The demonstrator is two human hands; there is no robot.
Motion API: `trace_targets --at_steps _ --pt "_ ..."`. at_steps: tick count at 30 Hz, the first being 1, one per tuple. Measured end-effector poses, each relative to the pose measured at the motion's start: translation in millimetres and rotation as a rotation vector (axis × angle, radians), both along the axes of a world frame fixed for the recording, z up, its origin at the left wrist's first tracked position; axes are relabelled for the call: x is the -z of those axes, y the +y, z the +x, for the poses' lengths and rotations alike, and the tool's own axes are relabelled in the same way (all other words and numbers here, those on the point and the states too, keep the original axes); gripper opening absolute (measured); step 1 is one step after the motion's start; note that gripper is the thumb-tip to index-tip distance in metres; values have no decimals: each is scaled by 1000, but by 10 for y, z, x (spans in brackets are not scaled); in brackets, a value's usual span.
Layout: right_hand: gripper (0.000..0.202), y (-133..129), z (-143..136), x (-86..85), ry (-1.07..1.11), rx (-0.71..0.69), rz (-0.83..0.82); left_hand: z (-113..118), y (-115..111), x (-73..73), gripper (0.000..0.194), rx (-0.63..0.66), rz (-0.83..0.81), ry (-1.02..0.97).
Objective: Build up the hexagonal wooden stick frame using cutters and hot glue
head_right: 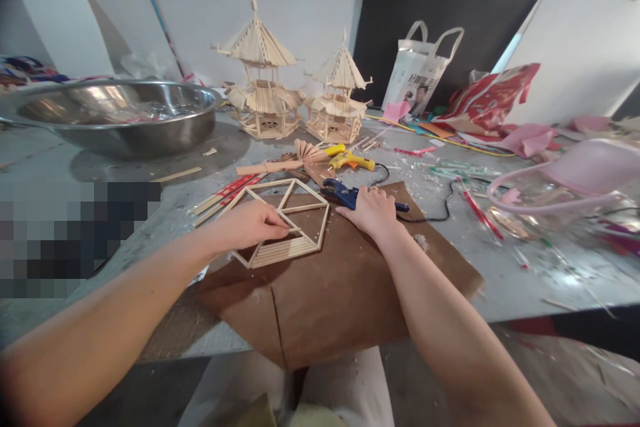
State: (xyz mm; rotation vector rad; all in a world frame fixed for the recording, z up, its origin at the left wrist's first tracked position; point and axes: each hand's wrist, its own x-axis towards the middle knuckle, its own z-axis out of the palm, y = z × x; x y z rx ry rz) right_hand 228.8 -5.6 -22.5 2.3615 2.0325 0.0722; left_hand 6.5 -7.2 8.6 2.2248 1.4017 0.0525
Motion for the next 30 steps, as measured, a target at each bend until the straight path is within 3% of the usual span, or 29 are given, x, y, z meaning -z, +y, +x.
trace_targets --at_steps 14,30 --pt "65 -6 -5 -23 -18 -9 -23 -1 -37 -11 24 9 -28 -23" --pt "66 -24 -42 -31 -15 -12 -41 5 8 21 25 117 -117 -36"
